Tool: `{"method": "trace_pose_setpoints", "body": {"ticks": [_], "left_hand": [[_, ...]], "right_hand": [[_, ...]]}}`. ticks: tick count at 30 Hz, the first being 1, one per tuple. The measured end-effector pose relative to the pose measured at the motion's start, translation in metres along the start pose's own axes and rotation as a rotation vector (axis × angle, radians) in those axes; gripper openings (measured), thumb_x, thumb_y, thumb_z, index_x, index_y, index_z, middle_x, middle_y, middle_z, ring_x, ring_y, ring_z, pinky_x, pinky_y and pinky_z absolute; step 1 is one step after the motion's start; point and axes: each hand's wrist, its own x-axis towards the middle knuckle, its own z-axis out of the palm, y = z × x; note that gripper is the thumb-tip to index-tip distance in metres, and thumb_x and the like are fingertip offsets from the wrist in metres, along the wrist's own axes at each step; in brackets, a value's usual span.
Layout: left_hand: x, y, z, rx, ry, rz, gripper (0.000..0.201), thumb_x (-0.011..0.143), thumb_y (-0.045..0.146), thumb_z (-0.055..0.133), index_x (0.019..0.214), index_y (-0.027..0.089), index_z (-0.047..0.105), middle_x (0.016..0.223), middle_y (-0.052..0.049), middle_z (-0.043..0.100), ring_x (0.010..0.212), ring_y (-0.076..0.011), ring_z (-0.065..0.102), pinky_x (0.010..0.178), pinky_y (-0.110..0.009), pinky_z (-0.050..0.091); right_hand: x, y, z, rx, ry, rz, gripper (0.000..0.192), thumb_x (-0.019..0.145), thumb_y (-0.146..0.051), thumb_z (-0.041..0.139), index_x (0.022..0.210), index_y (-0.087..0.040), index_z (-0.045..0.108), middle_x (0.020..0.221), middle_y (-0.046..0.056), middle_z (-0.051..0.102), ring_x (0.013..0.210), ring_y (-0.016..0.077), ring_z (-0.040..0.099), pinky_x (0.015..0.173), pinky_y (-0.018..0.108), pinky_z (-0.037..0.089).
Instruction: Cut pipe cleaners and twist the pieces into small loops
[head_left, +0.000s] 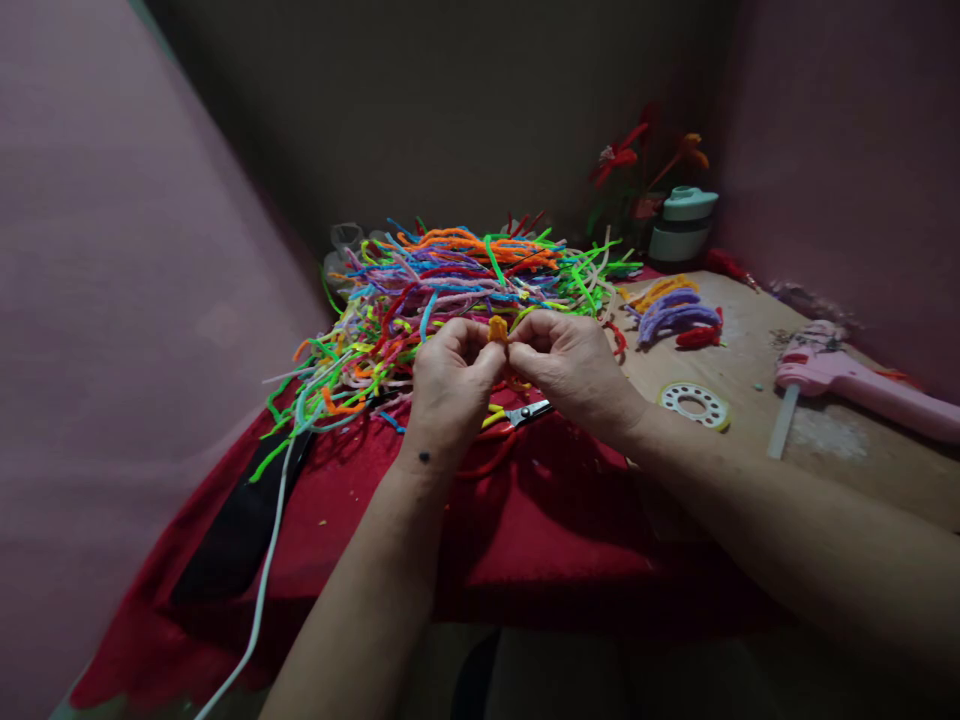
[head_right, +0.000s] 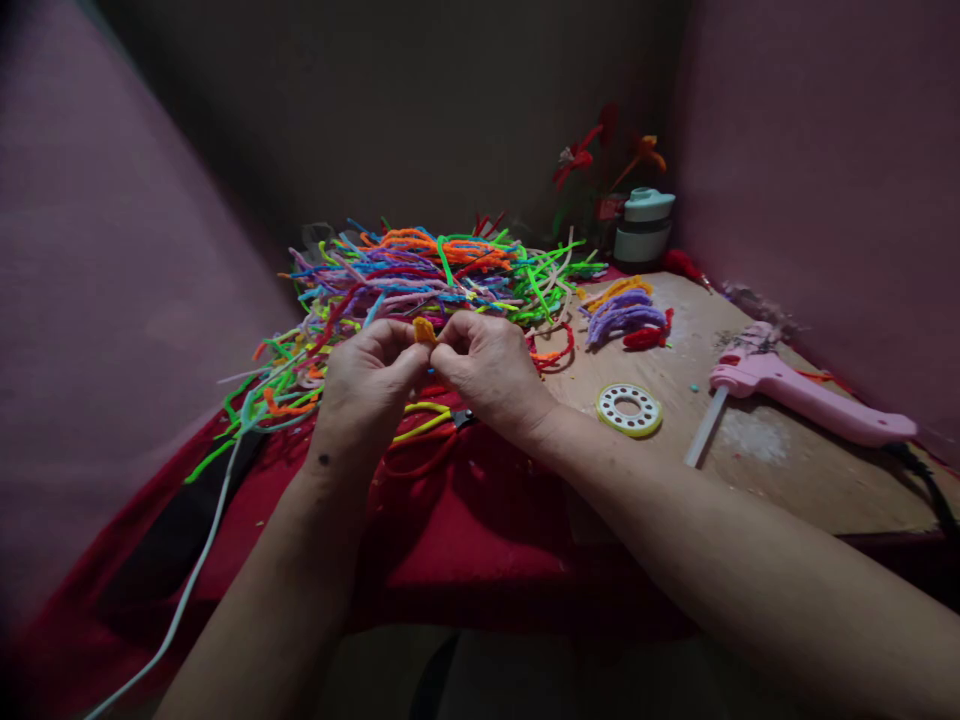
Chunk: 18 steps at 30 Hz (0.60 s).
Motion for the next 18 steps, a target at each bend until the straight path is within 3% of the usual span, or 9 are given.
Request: {"method": "trace_pose_setpoints", "body": {"ticks": [4, 9, 14, 18], "left_hand": [[-0.0004, -0.0033, 0.0004, -0.045, -0.02, 0.037, 0.015, 0.067, 0.018, 0.055, 0.08, 0.016, 0.062, 0.065, 0.002, 0.06, 0.057, -0.01, 0.054, 0.055, -0.021, 0.046], [-0.001, -0.0046, -0.0012, 0.145, 0.005, 0.038, 0.011, 0.069, 0.016, 0.051, 0.074, 0.015, 0.062, 0.06, 0.001, 0.059, 0.052, -0.0107, 0.053, 0.051, -0.021, 0.043], [-0.0016, -0.0044, -0.0028, 0.44, 0.015, 0.161, 0.011, 0.072, 0.014, 0.049, 0.069, 0.016, 0.059, 0.057, 0.0, 0.057, 0.055, -0.0121, 0.052, 0.051, -0.022, 0.039], [-0.0007, -0.0049, -0.0041, 0.458, 0.008, 0.171, 0.01, 0.072, 0.014, 0.05, 0.067, 0.017, 0.059, 0.053, 0.001, 0.055, 0.052, -0.0114, 0.05, 0.05, -0.022, 0.037]], "right_hand": [[0.0003, -0.0004, -0.0005, -0.008, -0.005, 0.017, 0.01, 0.069, -0.017, 0.051, 0.061, -0.015, 0.057, 0.059, 0.0, 0.058, 0.056, 0.0096, 0.049, 0.055, 0.021, 0.037], [-0.0007, -0.0009, 0.0006, -0.11, 0.01, -0.022, 0.009, 0.068, -0.015, 0.051, 0.061, -0.016, 0.056, 0.058, 0.0, 0.056, 0.055, 0.01, 0.047, 0.055, 0.023, 0.035], [-0.002, 0.0011, 0.0022, -0.38, -0.06, -0.131, 0.008, 0.072, -0.015, 0.049, 0.067, -0.016, 0.054, 0.058, 0.001, 0.053, 0.052, 0.0105, 0.041, 0.054, 0.025, 0.029], [-0.0019, 0.0023, 0.0023, -0.473, -0.093, -0.208, 0.006, 0.074, -0.017, 0.05, 0.071, -0.015, 0.055, 0.058, 0.002, 0.052, 0.053, 0.0113, 0.039, 0.054, 0.026, 0.026]]}}
